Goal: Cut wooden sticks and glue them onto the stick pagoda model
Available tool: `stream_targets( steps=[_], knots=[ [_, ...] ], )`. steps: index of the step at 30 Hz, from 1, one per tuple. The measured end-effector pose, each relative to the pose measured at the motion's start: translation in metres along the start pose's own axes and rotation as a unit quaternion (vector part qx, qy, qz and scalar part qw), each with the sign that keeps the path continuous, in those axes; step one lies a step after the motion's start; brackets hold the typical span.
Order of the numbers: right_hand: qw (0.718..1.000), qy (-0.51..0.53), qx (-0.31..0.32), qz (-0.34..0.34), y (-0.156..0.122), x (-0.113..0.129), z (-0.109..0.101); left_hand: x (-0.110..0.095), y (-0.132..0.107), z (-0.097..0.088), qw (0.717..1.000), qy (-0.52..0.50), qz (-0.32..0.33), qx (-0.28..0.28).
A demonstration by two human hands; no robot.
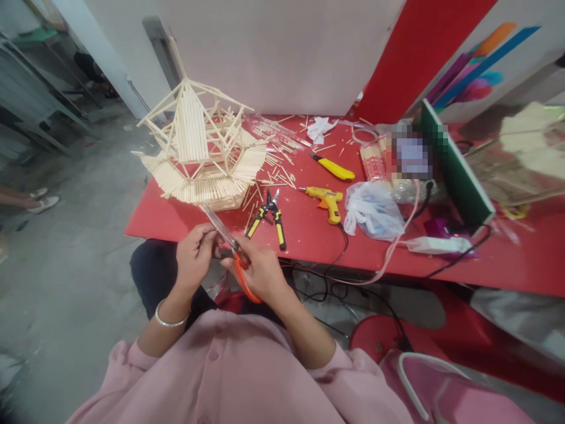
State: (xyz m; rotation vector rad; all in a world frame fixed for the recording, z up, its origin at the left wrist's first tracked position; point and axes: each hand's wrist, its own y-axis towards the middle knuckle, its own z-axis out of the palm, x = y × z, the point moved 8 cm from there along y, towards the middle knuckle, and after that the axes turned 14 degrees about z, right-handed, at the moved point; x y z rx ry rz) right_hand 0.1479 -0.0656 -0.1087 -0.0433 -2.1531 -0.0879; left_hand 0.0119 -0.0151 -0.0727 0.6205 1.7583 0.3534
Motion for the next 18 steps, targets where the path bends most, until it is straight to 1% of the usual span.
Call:
stream_targets(
  steps=[5,14,16,18],
  knots=[
    [1.000,-0.022,-0.007,-0.010,0.0006,0.0070,-0.0009,-0.0011,-0.0009,0.0023,1.000,0.019,-0.012,0.005],
    [1.000,-0.025,-0.005,-0.008,0.0031,0.0058,0.0002,-0.0054,0.0012,-0.0002,0.998,0.052,0.024,0.001],
    [1.000,-0.011,-0.005,-0.010,0.0010,0.0022,0.0018,-0.0052,0.0008,0.0000,0.999,0.041,0.021,0.000],
    [1.000,0.005,-0.011,-0.010,-0.0011,-0.0013,0.0026,-0.0018,-0.0006,0.0014,1.000,0.013,0.002,-0.004]
  ],
)
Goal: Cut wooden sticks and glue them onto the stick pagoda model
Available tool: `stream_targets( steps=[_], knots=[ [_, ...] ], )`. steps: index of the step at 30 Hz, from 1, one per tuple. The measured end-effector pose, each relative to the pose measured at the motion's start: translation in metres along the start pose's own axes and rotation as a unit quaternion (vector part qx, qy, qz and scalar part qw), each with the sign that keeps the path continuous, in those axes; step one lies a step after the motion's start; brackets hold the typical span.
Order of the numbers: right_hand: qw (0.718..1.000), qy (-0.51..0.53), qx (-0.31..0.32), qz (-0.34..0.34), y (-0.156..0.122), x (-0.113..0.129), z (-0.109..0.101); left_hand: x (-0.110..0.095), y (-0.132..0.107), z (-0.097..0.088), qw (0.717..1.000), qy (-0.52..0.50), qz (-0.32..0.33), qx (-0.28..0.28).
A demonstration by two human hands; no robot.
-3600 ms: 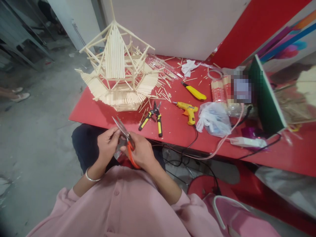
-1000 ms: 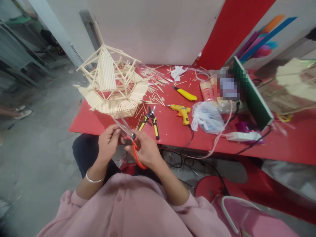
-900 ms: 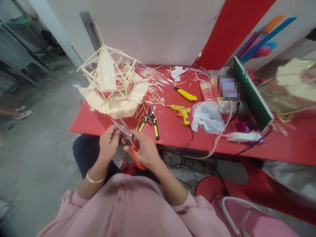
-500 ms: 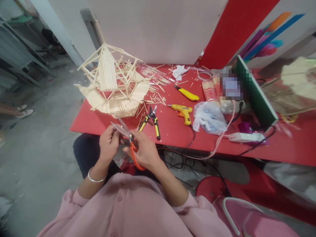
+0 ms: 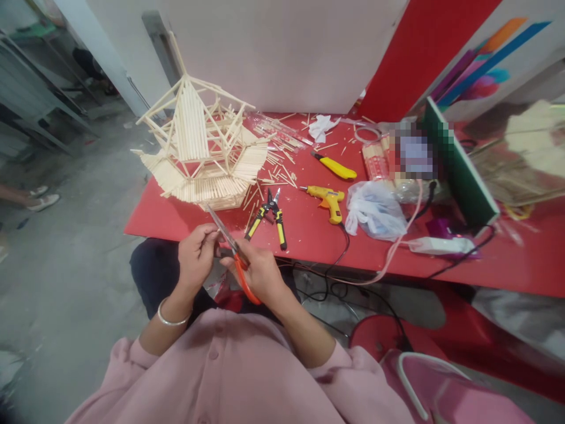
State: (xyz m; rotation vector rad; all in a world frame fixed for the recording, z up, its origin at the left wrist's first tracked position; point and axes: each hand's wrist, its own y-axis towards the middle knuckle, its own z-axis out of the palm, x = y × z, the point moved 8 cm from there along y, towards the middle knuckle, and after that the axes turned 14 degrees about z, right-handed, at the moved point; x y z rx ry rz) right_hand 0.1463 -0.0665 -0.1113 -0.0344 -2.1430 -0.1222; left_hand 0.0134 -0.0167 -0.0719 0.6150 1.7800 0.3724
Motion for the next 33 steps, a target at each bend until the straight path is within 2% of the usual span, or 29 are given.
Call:
stream_targets(
  steps=[5,11,14,19,21,27,33],
  knots=[
    [1.000,-0.023,-0.005,-0.011,0.002,0.004,-0.002,0.014,-0.005,0.006,0.995,-0.069,-0.074,0.000],
    [0.998,-0.059,-0.011,-0.017,0.010,0.010,-0.007,0.020,-0.006,0.011,0.988,-0.114,-0.103,0.034],
    [0.997,-0.073,-0.019,-0.016,0.010,0.008,-0.006,0.019,-0.006,0.007,0.992,-0.079,-0.085,0.044],
    [0.997,-0.081,-0.014,-0.004,0.008,0.005,-0.003,0.006,-0.001,0.000,0.997,0.022,0.010,0.071],
    [0.997,-0.075,-0.020,-0.003,0.007,0.004,-0.003,0.005,-0.001,0.000,0.998,0.002,0.005,0.069],
    [0.999,-0.027,-0.037,-0.004,0.004,0.004,-0.004,0.009,-0.005,0.007,0.991,-0.108,-0.077,0.028],
    [0.996,-0.088,-0.026,-0.014,0.009,0.009,-0.003,0.008,-0.002,0.003,0.995,-0.065,-0.074,0.020]
  ],
)
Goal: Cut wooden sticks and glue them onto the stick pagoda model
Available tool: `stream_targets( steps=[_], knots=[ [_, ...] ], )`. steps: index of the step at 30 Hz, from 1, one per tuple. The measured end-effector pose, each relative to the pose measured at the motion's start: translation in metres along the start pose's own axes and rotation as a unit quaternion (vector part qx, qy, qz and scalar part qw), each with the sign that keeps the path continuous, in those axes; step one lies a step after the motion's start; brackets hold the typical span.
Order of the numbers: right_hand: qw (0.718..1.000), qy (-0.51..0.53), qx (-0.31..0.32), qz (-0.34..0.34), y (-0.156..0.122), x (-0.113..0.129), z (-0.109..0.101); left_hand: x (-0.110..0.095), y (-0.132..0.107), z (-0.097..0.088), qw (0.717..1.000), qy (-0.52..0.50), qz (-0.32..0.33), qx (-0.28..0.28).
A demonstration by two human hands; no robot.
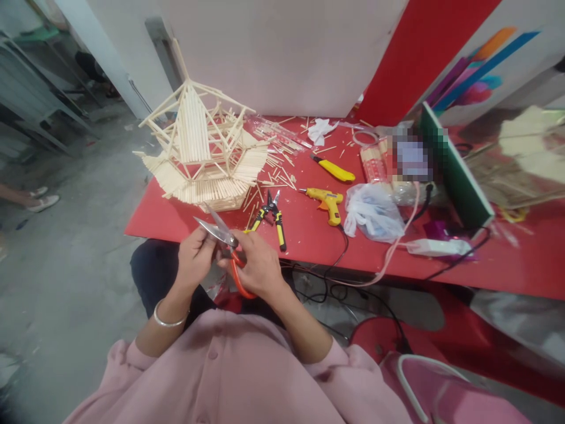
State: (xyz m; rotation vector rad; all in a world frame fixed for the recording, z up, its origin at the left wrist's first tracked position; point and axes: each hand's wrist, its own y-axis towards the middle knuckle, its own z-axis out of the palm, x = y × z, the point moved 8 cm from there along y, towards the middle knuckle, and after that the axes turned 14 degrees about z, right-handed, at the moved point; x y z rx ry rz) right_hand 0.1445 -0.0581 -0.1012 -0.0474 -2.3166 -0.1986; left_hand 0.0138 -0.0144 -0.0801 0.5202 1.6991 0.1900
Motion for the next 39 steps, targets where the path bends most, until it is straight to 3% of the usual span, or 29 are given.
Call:
stream_targets(
  steps=[6,12,22,28,32,39],
  knots=[
    [0.998,-0.046,-0.027,-0.017,0.000,0.002,0.000,-0.001,-0.001,-0.002,1.000,0.021,0.008,-0.007],
    [0.998,-0.031,-0.050,-0.019,-0.005,-0.005,0.002,0.012,-0.008,0.006,0.996,-0.067,-0.066,0.010],
    [1.000,-0.003,-0.014,-0.026,-0.007,0.001,0.003,0.019,-0.013,0.008,0.979,-0.166,-0.116,0.018],
    [0.999,0.032,-0.025,-0.028,-0.011,-0.003,0.001,0.017,-0.015,0.010,0.974,-0.178,-0.135,0.031],
    [0.997,0.075,0.000,-0.021,-0.013,-0.006,0.003,0.011,-0.012,0.011,0.980,-0.155,-0.109,0.054],
    [1.000,-0.031,-0.003,-0.007,-0.006,-0.003,-0.007,0.009,-0.005,-0.004,0.997,-0.008,-0.039,0.062]
  ],
)
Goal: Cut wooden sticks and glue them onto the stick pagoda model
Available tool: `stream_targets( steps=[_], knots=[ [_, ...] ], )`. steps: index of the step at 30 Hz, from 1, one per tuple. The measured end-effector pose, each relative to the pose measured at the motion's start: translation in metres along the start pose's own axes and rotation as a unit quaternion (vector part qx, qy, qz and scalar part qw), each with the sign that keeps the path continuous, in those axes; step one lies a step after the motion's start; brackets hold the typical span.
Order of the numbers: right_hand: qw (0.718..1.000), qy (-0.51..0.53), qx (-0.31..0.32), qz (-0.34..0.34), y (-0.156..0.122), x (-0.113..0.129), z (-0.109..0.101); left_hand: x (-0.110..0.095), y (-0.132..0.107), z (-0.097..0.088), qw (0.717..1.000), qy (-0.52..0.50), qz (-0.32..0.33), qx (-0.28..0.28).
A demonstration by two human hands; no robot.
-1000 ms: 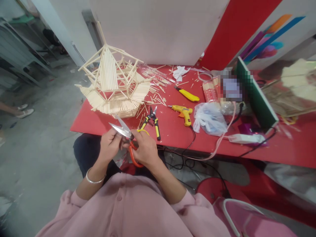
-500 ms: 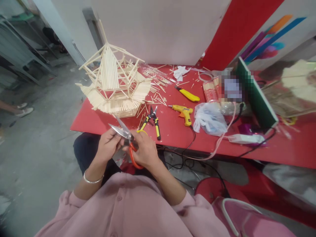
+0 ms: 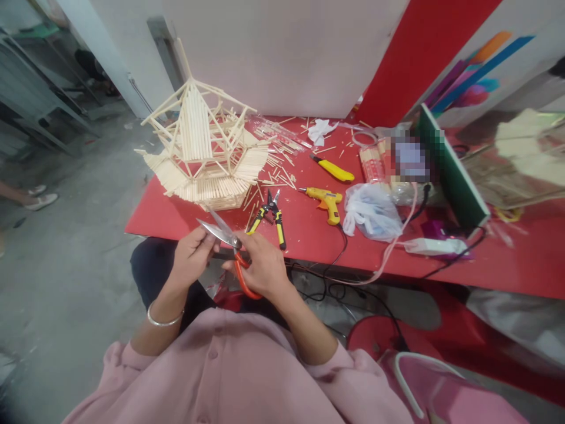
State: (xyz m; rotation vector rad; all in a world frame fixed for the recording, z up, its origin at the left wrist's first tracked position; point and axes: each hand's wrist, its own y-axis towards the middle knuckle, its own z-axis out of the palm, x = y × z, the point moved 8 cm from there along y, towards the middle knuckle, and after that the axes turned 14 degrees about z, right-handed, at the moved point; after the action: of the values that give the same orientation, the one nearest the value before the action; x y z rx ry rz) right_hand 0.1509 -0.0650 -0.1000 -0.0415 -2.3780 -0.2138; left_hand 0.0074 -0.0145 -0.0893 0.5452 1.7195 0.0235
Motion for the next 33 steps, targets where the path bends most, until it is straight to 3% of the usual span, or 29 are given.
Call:
stream_targets(
  steps=[11,15,17,20,23,25,28,33],
  knots=[
    [0.998,0.057,-0.005,-0.022,-0.003,0.002,0.007,0.000,0.000,0.004,1.000,-0.012,0.008,0.019],
    [0.999,0.008,-0.041,-0.013,-0.008,-0.010,-0.002,0.000,0.001,0.009,0.998,-0.059,0.003,0.009],
    [0.995,-0.045,-0.078,0.029,-0.012,-0.026,-0.017,0.001,0.002,0.011,0.994,-0.107,-0.007,-0.010],
    [0.961,-0.168,-0.114,0.186,-0.017,-0.069,-0.045,0.003,0.006,0.017,0.984,-0.174,-0.023,-0.029],
    [0.901,-0.281,-0.082,0.319,-0.019,-0.111,-0.063,0.002,0.011,0.028,0.971,-0.233,-0.047,-0.025],
    [0.885,-0.327,-0.053,0.326,-0.012,-0.122,-0.066,-0.002,0.014,0.031,0.964,-0.259,-0.056,-0.026],
    [0.885,-0.373,-0.040,0.275,0.006,-0.117,-0.066,-0.013,0.019,0.021,0.964,-0.259,-0.049,-0.044],
    [0.904,-0.374,-0.088,0.190,0.027,-0.087,-0.073,-0.034,0.039,-0.030,0.975,-0.189,-0.032,-0.113]
  ],
)
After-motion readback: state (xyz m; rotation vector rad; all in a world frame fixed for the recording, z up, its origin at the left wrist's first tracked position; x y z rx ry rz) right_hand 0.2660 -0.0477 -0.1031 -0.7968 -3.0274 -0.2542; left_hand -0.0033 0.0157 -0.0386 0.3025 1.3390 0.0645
